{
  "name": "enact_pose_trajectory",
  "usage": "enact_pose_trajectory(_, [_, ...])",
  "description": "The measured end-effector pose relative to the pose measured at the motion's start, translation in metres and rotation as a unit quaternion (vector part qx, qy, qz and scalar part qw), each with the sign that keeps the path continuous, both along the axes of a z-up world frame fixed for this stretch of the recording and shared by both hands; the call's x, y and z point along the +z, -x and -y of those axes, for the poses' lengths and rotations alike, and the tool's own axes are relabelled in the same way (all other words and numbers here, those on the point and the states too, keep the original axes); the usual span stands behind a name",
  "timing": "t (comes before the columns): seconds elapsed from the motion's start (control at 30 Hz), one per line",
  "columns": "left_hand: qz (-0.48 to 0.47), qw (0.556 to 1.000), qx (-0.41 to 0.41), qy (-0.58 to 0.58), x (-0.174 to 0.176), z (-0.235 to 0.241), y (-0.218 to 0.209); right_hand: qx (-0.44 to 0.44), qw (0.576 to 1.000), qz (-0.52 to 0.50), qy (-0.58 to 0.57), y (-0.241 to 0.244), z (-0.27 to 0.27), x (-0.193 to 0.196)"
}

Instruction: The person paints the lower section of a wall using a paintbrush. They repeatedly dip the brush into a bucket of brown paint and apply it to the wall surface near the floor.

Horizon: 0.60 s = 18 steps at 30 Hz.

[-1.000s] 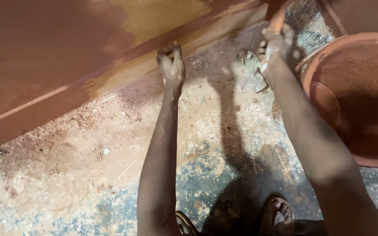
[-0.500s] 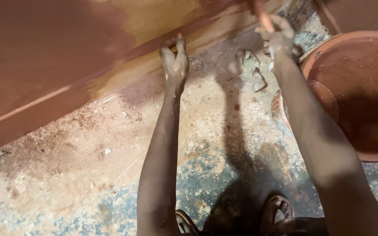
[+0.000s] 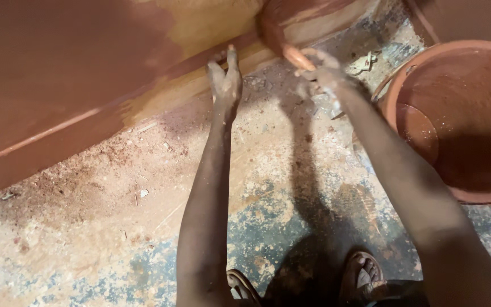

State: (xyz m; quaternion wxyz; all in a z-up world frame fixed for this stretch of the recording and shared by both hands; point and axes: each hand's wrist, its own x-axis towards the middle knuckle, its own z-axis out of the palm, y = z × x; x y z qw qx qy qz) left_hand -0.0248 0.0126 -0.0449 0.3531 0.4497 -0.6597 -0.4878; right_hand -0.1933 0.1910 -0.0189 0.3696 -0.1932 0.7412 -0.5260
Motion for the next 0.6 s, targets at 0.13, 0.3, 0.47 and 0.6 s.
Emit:
enact_pose_trajectory(0.13, [0.0, 0.999, -0.03, 0.014, -0.002, -0.004, 0.001, -0.059, 0.997, -0.046, -0.014, 0.034, -0.035, 0.012])
enact_pose_trajectory(0.3, [0.016, 0.999, -0.046, 0.001, -0.018, 0.004, -0.015, -0.285, 0.94, 0.1, 0.157, 0.04, -0.03, 0.011])
enact_pose_trajectory(0.47, [0.018, 0.977, -0.159, -0.143, -0.049, 0.007, -0.024, -0.245, 0.96, 0.077, 0.112, -0.005, -0.001, 0.006])
enact_pose_trajectory(0.6, [0.126, 0.954, -0.227, -0.147, -0.068, -0.015, -0.017, -0.019, 0.998, 0.05, 0.043, -0.049, 0.023, 0.004])
